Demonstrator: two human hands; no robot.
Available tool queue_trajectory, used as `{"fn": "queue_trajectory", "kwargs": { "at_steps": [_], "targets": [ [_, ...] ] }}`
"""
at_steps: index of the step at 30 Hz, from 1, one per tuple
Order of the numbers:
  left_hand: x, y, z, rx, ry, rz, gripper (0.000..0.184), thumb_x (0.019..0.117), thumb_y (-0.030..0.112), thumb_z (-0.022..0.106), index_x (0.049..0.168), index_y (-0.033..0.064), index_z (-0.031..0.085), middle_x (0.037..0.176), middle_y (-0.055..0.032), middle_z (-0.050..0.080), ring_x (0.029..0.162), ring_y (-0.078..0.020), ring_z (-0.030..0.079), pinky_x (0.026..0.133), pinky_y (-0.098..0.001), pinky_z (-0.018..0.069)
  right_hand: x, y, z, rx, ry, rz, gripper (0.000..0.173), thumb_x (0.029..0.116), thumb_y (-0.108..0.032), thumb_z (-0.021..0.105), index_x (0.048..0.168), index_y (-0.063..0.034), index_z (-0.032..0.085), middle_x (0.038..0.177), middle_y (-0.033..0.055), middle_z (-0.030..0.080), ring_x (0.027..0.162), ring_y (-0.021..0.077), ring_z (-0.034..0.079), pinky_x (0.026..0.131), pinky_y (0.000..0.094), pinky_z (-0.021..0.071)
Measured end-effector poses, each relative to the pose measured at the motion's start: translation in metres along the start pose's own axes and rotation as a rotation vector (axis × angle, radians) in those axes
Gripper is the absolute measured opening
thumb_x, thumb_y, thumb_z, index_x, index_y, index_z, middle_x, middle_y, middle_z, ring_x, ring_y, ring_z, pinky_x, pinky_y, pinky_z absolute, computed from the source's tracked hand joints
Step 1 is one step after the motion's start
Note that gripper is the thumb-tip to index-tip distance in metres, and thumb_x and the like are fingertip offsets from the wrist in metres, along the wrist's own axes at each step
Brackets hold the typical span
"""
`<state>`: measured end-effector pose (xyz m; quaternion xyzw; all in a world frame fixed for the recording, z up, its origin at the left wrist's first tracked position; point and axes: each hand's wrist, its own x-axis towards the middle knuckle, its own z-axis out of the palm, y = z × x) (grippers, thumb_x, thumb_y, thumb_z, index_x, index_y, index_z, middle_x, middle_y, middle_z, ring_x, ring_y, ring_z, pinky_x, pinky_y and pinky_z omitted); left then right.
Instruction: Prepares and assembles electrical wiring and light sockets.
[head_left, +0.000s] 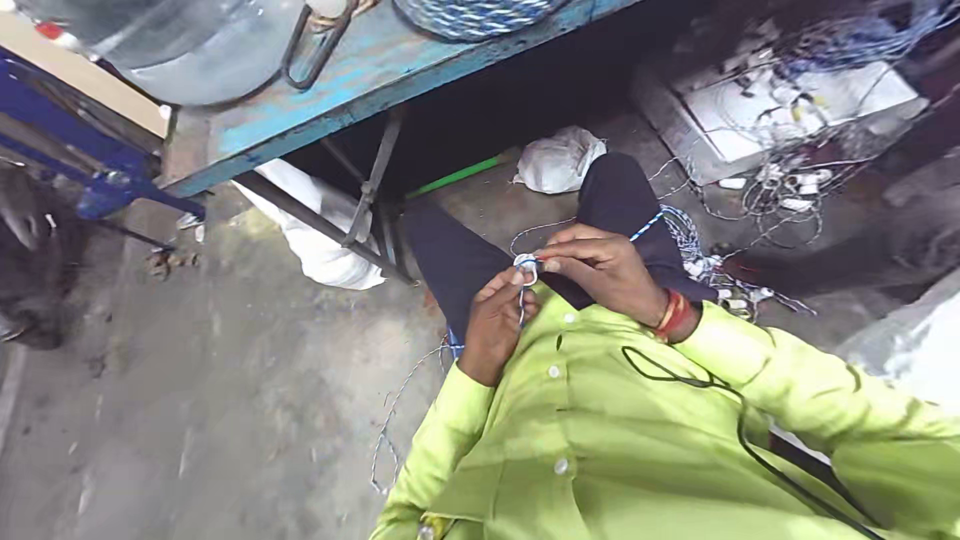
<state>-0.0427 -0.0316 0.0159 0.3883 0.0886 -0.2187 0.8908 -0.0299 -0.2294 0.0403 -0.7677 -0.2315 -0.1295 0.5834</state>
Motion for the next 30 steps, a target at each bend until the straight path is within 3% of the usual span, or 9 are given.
{"fn": "queue_trajectory", "kwargs": {
  "at_steps": [3, 7, 14, 21, 30],
  "targets": [
    [-0.006, 0.001, 0.006, 0.011, 0.037, 0.021, 0.017, 0.1022, 0.002, 0.055, 0.108, -0.0014, 0.07, 0.095, -0.0124, 0.072, 0.074, -0.0148, 0.07, 0.07, -0.0269, 0.0608, -0.001, 0.001, 0.001, -0.006, -0.007, 0.041, 0.019, 0.1, -0.015, 0.065, 0.107, -0.0029, 0.078, 0.104, 0.0053, 0.071, 0.094, 0.008, 0.067, 0.082, 0.0229, 0.0587],
    [-0.012, 0.0, 0.013, 0.008, 0.0, 0.04, 0.016, 0.0997, -0.001, 0.058, 0.107, -0.0043, 0.071, 0.094, -0.0153, 0.074, 0.078, -0.0181, 0.073, 0.077, -0.0311, 0.0625, -0.005, -0.002, 0.005, -0.093, 0.01, 0.09, 0.013, 0.0924, -0.015, 0.075, 0.102, -0.0085, 0.081, 0.099, 0.0007, 0.072, 0.088, 0.0037, 0.067, 0.075, 0.0192, 0.058],
    [-0.014, -0.002, 0.012, 0.089, -0.03, 0.086, 0.017, 0.1005, 0.003, 0.06, 0.112, -0.0027, 0.071, 0.097, -0.0135, 0.073, 0.079, -0.0173, 0.072, 0.078, -0.0323, 0.0624, -0.003, -0.006, 0.0, -0.167, -0.022, 0.002, 0.013, 0.0905, -0.017, 0.076, 0.096, -0.0073, 0.081, 0.098, 0.0023, 0.073, 0.084, 0.0043, 0.068, 0.07, 0.0203, 0.0589],
    [-0.015, -0.003, 0.009, 0.175, -0.028, 0.116, 0.018, 0.1019, 0.007, 0.06, 0.115, -0.0004, 0.07, 0.098, -0.0118, 0.073, 0.08, -0.0161, 0.071, 0.077, -0.0315, 0.0619, -0.001, -0.007, -0.008, -0.375, -0.147, -0.218, 0.017, 0.096, -0.015, 0.068, 0.101, -0.0044, 0.08, 0.099, 0.0082, 0.073, 0.092, 0.01, 0.069, 0.079, 0.0224, 0.0578],
    [-0.018, -0.003, 0.006, 0.29, -0.041, 0.161, 0.021, 0.1025, 0.01, 0.06, 0.117, -0.0003, 0.07, 0.1, -0.012, 0.075, 0.081, -0.017, 0.073, 0.078, -0.0326, 0.0621, 0.0, -0.006, -0.011, -0.456, -0.226, -0.288, 0.018, 0.0985, -0.011, 0.063, 0.103, -0.0045, 0.079, 0.098, 0.0115, 0.072, 0.09, 0.0157, 0.069, 0.077, 0.0255, 0.0578]
  ]
}}
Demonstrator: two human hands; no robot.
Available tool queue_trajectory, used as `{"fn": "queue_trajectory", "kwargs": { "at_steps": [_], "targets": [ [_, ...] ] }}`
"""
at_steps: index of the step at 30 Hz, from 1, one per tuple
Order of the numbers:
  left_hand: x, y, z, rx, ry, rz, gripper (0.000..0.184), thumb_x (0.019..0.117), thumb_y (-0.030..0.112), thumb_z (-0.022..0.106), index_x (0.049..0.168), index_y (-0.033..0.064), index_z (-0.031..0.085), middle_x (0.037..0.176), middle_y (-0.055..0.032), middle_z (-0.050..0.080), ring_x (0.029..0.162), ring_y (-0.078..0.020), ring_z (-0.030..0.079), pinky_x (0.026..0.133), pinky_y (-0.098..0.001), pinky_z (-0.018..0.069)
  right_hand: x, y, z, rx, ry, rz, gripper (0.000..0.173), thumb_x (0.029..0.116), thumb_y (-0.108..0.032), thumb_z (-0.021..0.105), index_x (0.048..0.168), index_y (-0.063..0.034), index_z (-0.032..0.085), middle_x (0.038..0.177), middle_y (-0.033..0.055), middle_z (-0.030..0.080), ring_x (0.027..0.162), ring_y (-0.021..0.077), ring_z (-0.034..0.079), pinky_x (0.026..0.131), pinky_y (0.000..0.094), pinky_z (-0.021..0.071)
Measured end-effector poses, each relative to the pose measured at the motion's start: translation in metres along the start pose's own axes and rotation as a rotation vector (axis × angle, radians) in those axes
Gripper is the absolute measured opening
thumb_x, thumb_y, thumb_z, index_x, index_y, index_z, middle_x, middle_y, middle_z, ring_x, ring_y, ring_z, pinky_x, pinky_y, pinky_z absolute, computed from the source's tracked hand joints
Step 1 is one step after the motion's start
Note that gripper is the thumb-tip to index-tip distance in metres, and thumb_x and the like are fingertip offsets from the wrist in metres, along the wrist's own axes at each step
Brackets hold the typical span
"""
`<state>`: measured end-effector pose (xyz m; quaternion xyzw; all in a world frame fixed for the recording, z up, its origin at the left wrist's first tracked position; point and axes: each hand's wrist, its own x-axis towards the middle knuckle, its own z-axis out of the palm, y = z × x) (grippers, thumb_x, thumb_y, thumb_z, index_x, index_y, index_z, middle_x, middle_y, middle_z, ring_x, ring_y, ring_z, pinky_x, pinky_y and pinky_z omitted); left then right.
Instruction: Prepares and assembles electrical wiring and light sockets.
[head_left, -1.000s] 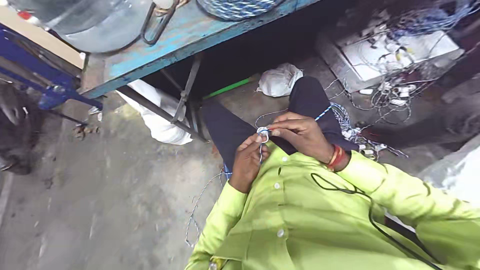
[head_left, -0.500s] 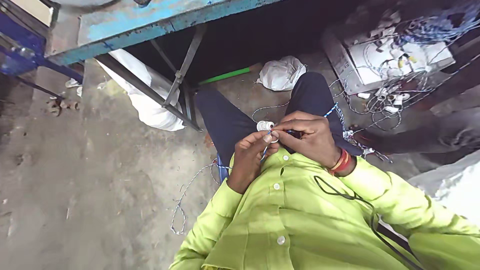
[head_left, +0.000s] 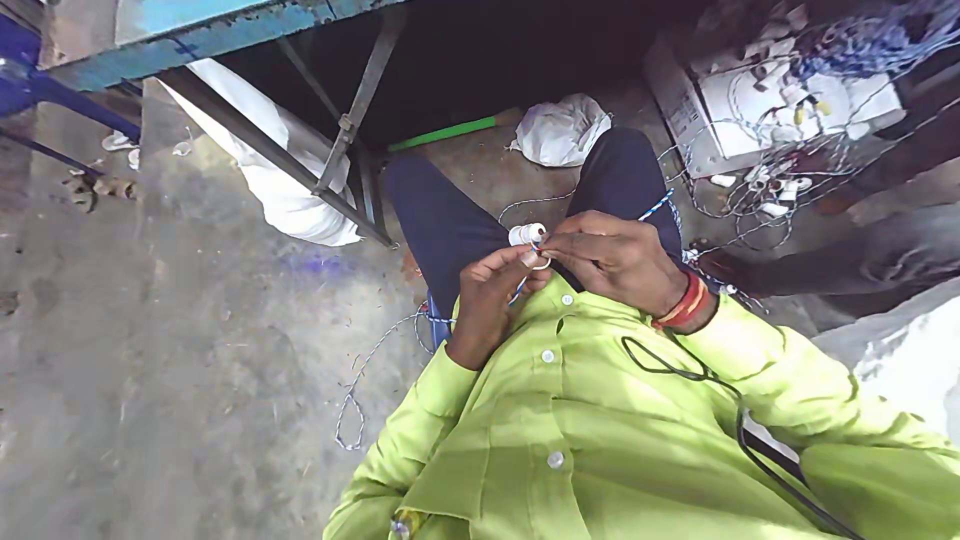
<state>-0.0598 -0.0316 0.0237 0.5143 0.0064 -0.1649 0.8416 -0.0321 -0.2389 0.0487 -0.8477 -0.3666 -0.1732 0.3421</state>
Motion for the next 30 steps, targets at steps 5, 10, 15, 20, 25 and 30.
{"fn": "queue_trajectory", "kwargs": {
  "at_steps": [5, 10, 15, 20, 25, 30],
  "targets": [
    [-0.003, 0.001, 0.0, 0.116, 0.009, 0.02, 0.021, 0.1041, 0.018, 0.06, 0.113, 0.0036, 0.072, 0.097, -0.0087, 0.075, 0.078, -0.015, 0.072, 0.075, -0.0312, 0.0616, 0.0, -0.004, 0.001, -0.034, -0.019, -0.053, 0.019, 0.0978, -0.006, 0.059, 0.102, -0.0021, 0.078, 0.098, 0.0134, 0.071, 0.088, 0.0188, 0.07, 0.075, 0.0287, 0.0592],
    [-0.006, 0.001, -0.001, 0.168, 0.035, 0.053, 0.019, 0.1033, 0.019, 0.06, 0.106, 0.007, 0.075, 0.088, -0.0054, 0.074, 0.07, -0.0123, 0.068, 0.068, -0.0294, 0.0599, 0.002, -0.01, -0.001, 0.014, -0.056, -0.051, 0.017, 0.097, -0.014, 0.065, 0.1, -0.004, 0.078, 0.096, 0.0108, 0.071, 0.088, 0.0169, 0.069, 0.076, 0.0281, 0.0583],
    [-0.008, 0.001, -0.001, 0.22, 0.034, 0.093, 0.015, 0.1002, 0.013, 0.063, 0.1, 0.0067, 0.076, 0.087, -0.0046, 0.074, 0.07, -0.0107, 0.067, 0.066, -0.0276, 0.0591, 0.006, -0.004, -0.022, 0.423, -0.116, 0.246, 0.041, 0.1071, -0.033, 0.047, 0.116, -0.0028, 0.073, 0.101, -0.0001, 0.077, 0.09, 0.0046, 0.072, 0.079, 0.0259, 0.0618],
    [-0.006, 0.002, 0.0, 0.321, 0.016, 0.112, 0.014, 0.0993, 0.011, 0.064, 0.099, 0.0039, 0.076, 0.084, -0.005, 0.074, 0.067, -0.0105, 0.068, 0.063, -0.0266, 0.0592, 0.01, -0.005, -0.023, 0.299, -0.184, 0.169, 0.02, 0.1021, -0.016, 0.059, 0.112, -0.0045, 0.072, 0.091, -0.001, 0.073, 0.076, 0.0008, 0.066, 0.069, 0.0188, 0.0578],
    [-0.011, 0.004, 0.0, 0.374, -0.04, 0.131, 0.011, 0.0979, 0.006, 0.065, 0.1, 0.0032, 0.074, 0.081, -0.0048, 0.073, 0.065, -0.01, 0.067, 0.062, -0.0256, 0.0588, 0.01, -0.002, -0.023, 0.217, -0.266, 0.048, 0.026, 0.1032, -0.013, 0.056, 0.119, -0.0094, 0.076, 0.101, 0.0041, 0.075, 0.091, 0.0084, 0.07, 0.083, 0.0248, 0.0575],
    [-0.012, 0.004, 0.001, 0.413, -0.069, 0.139, 0.008, 0.0949, 0.003, 0.067, 0.1, 0.0039, 0.074, 0.081, -0.0031, 0.072, 0.063, -0.0083, 0.066, 0.06, -0.0241, 0.0587, 0.011, -0.002, -0.024, 0.173, -0.314, 0.048, 0.023, 0.1051, -0.019, 0.055, 0.106, -0.0088, 0.076, 0.091, 0.0017, 0.073, 0.083, 0.0074, 0.068, 0.077, 0.0234, 0.0557]
  ]
}}
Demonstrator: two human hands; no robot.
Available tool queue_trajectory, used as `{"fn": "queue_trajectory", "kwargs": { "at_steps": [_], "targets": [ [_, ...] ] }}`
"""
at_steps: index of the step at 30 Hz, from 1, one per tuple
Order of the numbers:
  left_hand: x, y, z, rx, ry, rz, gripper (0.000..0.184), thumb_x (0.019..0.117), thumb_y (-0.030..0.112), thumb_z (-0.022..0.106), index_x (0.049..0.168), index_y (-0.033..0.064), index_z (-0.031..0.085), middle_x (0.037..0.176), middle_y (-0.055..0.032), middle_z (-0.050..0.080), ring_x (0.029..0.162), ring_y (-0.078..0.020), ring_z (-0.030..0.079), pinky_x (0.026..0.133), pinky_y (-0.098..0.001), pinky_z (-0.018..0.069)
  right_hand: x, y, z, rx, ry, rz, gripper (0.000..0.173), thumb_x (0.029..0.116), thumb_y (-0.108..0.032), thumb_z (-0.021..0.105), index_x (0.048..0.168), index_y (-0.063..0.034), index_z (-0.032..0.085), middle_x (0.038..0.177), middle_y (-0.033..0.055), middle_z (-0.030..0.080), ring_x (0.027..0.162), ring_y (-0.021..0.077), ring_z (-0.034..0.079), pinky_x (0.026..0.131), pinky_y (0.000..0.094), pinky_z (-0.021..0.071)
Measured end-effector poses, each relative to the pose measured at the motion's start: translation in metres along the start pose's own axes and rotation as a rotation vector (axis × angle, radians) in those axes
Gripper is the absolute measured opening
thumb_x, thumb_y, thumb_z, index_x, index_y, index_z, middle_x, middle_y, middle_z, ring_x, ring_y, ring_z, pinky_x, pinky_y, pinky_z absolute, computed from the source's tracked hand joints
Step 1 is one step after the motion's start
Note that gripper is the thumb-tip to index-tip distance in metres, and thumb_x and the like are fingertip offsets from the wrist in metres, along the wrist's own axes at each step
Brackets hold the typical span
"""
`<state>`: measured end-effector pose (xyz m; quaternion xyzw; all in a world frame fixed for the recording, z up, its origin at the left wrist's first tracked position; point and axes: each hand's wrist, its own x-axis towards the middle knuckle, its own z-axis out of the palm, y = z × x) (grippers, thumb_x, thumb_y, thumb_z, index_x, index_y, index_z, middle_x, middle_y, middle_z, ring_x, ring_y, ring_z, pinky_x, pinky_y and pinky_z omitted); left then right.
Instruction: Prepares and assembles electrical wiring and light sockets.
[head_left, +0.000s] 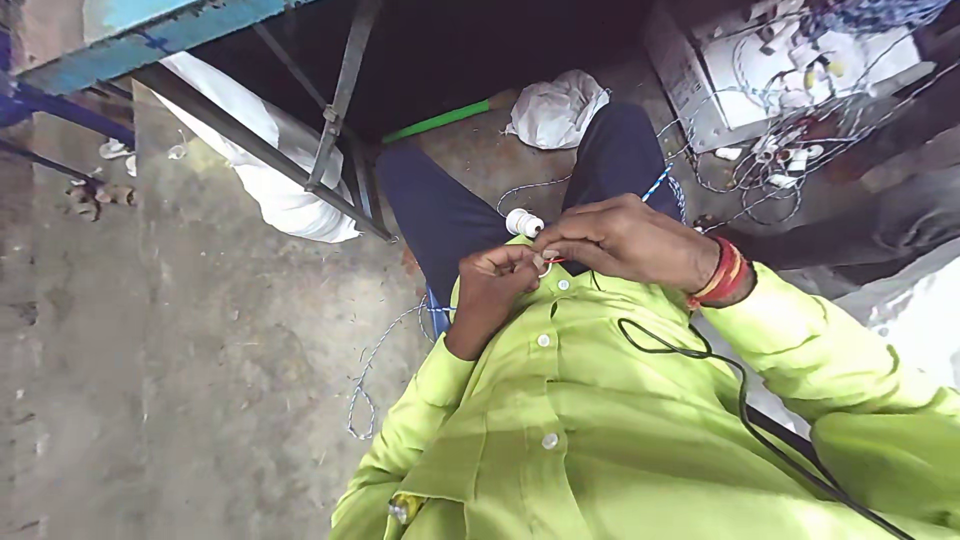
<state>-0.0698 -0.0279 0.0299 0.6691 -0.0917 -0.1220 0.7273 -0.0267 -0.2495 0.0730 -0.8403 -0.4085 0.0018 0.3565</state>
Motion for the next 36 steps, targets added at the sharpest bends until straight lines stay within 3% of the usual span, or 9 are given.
{"fn": "queue_trajectory", "kwargs": {
  "at_steps": [5, 11, 15, 20, 23, 27, 31, 34, 36],
  "targets": [
    [0.0, 0.0, 0.001, 0.08, -0.033, 0.054, 0.006, 0.095, 0.005, 0.069, 0.099, 0.0035, 0.073, 0.079, -0.0039, 0.072, 0.061, -0.0079, 0.065, 0.057, -0.0228, 0.0571, 0.0, -0.001, 0.0, -0.037, -0.079, 0.05, 0.019, 0.1049, -0.015, 0.051, 0.104, -0.0085, 0.069, 0.085, 0.0006, 0.067, 0.079, 0.0089, 0.064, 0.073, 0.0256, 0.0545],
    [-0.001, -0.004, -0.002, -0.002, -0.051, 0.036, 0.009, 0.0962, 0.006, 0.069, 0.104, 0.0036, 0.073, 0.085, -0.005, 0.073, 0.066, -0.0088, 0.067, 0.063, -0.0244, 0.0591, 0.0, -0.006, 0.011, -0.082, 0.001, 0.058, 0.013, 0.1025, -0.01, 0.054, 0.101, -0.0049, 0.066, 0.085, 0.0067, 0.064, 0.076, 0.0169, 0.064, 0.069, 0.0317, 0.0555],
    [0.0, -0.004, -0.001, -0.068, -0.048, 0.023, 0.009, 0.0935, 0.007, 0.073, 0.102, 0.0047, 0.073, 0.082, -0.0038, 0.072, 0.065, -0.0077, 0.065, 0.062, -0.0226, 0.0575, 0.001, -0.006, 0.014, -0.129, 0.026, 0.032, 0.013, 0.1021, -0.01, 0.055, 0.1, -0.0045, 0.066, 0.087, 0.0074, 0.065, 0.078, 0.0177, 0.066, 0.07, 0.0315, 0.0561],
    [-0.002, -0.002, 0.003, 0.028, 0.006, 0.02, 0.01, 0.0925, 0.004, 0.073, 0.102, 0.006, 0.072, 0.08, -0.0021, 0.071, 0.062, -0.007, 0.064, 0.059, -0.0225, 0.0571, 0.0, -0.007, 0.017, -0.127, 0.037, 0.086, 0.015, 0.1036, -0.013, 0.054, 0.103, -0.0044, 0.067, 0.087, 0.0074, 0.066, 0.078, 0.0176, 0.066, 0.071, 0.032, 0.0565],
    [0.004, -0.011, 0.007, 0.137, 0.11, 0.169, 0.01, 0.0886, 0.0, 0.075, 0.099, 0.001, 0.073, 0.083, -0.0044, 0.073, 0.067, -0.0071, 0.068, 0.062, -0.0234, 0.06, 0.002, -0.012, 0.022, -0.133, 0.062, 0.195, 0.012, 0.1015, -0.01, 0.055, 0.1, -0.0048, 0.066, 0.082, 0.0072, 0.064, 0.074, 0.019, 0.065, 0.069, 0.0341, 0.0551],
    [0.004, -0.016, 0.008, 0.527, 0.176, 0.432, 0.01, 0.0899, 0.006, 0.075, 0.098, 0.0004, 0.077, 0.096, -0.0089, 0.075, 0.084, -0.0094, 0.073, 0.078, -0.024, 0.0617, 0.007, -0.021, 0.023, -0.134, 0.019, 0.397, 0.01, 0.0997, -0.008, 0.057, 0.097, -0.0044, 0.066, 0.08, 0.0091, 0.064, 0.072, 0.023, 0.064, 0.065, 0.0413, 0.054],
    [0.004, -0.019, 0.014, 0.758, 0.234, 0.65, 0.01, 0.0887, 0.005, 0.075, 0.096, -0.0016, 0.079, 0.097, -0.015, 0.077, 0.092, -0.0194, 0.076, 0.083, -0.0285, 0.0617, 0.01, -0.025, 0.015, -0.13, -0.098, 0.513, 0.01, 0.1006, -0.011, 0.057, 0.094, -0.0085, 0.064, 0.075, 0.0045, 0.061, 0.068, 0.019, 0.062, 0.062, 0.0394, 0.0508],
    [0.002, -0.017, 0.015, 0.801, 0.209, 0.693, 0.011, 0.0896, 0.005, 0.075, 0.097, -0.0009, 0.079, 0.098, -0.0145, 0.077, 0.093, -0.0205, 0.075, 0.085, -0.0285, 0.0607, 0.013, -0.024, 0.006, -0.123, -0.21, 0.502, 0.01, 0.0996, -0.011, 0.057, 0.091, -0.0097, 0.063, 0.072, 0.0026, 0.059, 0.067, 0.0176, 0.06, 0.061, 0.0386, 0.0485],
    [0.002, -0.014, 0.014, 0.741, 0.193, 0.618, 0.012, 0.0887, 0.005, 0.075, 0.097, -0.0015, 0.079, 0.097, -0.0145, 0.077, 0.089, -0.0178, 0.076, 0.082, -0.0271, 0.0607, 0.012, -0.019, 0.001, -0.069, -0.204, 0.48, 0.013, 0.1011, -0.012, 0.057, 0.094, -0.0098, 0.067, 0.072, 0.0014, 0.061, 0.067, 0.0151, 0.06, 0.063, 0.0375, 0.0485]
  ]
}}
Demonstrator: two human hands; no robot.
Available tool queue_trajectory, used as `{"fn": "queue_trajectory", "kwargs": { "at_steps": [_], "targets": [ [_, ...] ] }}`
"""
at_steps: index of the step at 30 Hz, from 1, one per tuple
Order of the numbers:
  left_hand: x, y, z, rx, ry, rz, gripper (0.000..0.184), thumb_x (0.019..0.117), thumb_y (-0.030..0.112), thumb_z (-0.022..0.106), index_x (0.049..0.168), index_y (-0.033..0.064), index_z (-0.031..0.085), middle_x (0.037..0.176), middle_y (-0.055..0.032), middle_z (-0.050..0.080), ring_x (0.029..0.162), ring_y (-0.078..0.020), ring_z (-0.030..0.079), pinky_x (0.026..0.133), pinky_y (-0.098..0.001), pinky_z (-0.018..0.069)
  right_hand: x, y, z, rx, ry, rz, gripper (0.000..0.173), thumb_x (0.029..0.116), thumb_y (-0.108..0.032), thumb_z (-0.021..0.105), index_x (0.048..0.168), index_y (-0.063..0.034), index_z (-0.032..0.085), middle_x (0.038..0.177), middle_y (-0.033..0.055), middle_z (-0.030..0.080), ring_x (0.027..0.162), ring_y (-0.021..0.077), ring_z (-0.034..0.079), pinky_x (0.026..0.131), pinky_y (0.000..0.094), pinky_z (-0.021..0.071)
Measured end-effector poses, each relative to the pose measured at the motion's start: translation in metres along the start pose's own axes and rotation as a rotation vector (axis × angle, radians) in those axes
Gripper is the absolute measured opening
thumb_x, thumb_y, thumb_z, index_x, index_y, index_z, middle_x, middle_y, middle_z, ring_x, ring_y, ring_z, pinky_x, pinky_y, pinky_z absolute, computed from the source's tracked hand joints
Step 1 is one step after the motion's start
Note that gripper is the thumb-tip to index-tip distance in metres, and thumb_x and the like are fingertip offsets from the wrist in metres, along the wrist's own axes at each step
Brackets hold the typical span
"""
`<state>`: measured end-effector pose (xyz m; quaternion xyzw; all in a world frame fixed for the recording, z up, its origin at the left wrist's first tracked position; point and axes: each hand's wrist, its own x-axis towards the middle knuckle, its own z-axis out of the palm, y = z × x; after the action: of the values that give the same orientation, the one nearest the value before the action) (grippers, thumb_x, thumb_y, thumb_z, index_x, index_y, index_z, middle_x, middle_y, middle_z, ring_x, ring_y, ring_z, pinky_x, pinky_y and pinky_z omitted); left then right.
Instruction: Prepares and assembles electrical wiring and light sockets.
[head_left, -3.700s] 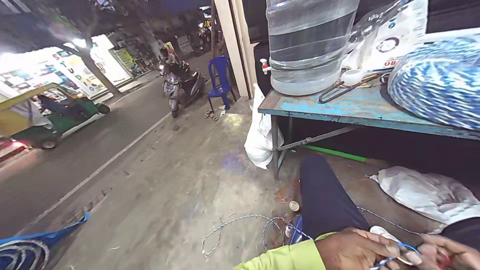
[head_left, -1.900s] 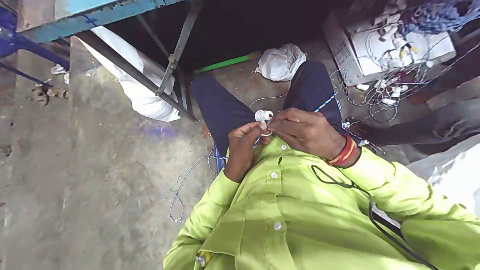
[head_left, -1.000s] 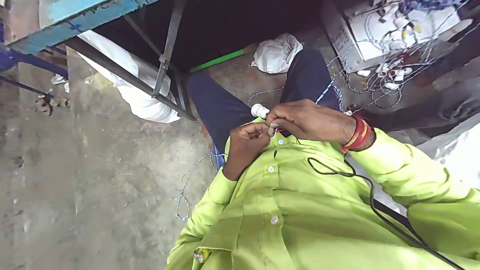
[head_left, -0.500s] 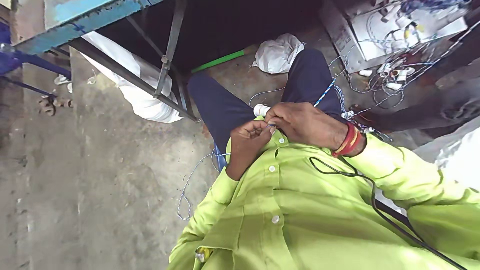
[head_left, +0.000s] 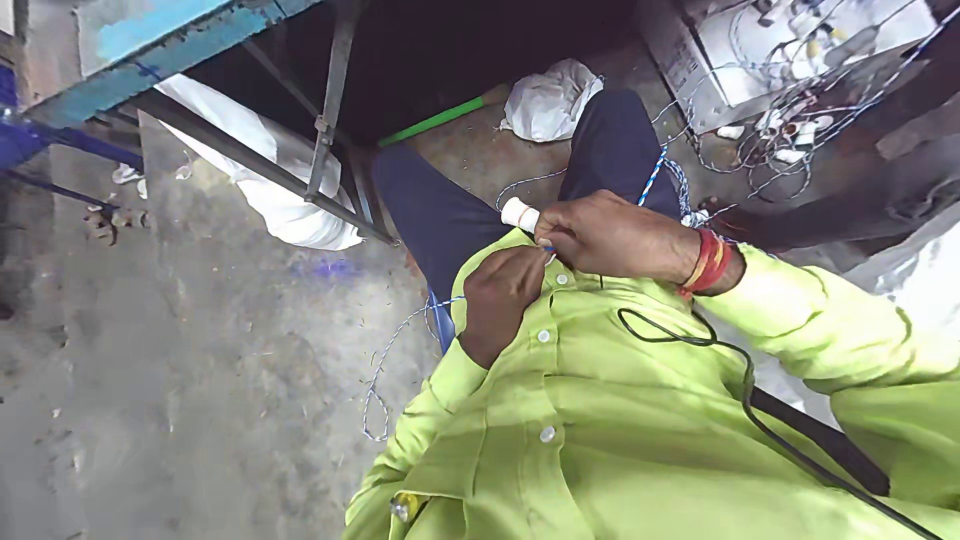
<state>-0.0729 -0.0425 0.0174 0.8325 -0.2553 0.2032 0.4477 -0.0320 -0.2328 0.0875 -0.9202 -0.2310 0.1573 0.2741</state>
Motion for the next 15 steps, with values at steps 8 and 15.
{"fn": "queue_trajectory", "kwargs": {
  "at_steps": [8, 15],
  "targets": [
    [0.0, -0.009, -0.003, -0.176, -0.014, -0.177, 0.01, 0.091, 0.007, 0.075, 0.099, 0.0015, 0.078, 0.094, -0.0067, 0.076, 0.08, -0.0074, 0.073, 0.074, -0.0237, 0.0627, -0.013, 0.019, 0.01, 0.307, 0.214, -0.112, 0.018, 0.0971, -0.015, 0.065, 0.114, -0.0101, 0.066, 0.087, -0.004, 0.073, 0.072, 0.0002, 0.067, 0.066, 0.0192, 0.0577],
    [0.001, -0.009, -0.001, -0.131, 0.033, -0.161, 0.021, 0.0902, 0.008, 0.077, 0.11, 0.0, 0.076, 0.1, -0.0084, 0.076, 0.087, -0.0096, 0.074, 0.078, -0.025, 0.0633, -0.013, 0.016, 0.011, 0.348, 0.298, -0.168, 0.013, 0.0934, -0.013, 0.072, 0.105, -0.0084, 0.069, 0.087, -0.0029, 0.074, 0.077, 0.001, 0.07, 0.072, 0.0195, 0.0603]
  ]
}}
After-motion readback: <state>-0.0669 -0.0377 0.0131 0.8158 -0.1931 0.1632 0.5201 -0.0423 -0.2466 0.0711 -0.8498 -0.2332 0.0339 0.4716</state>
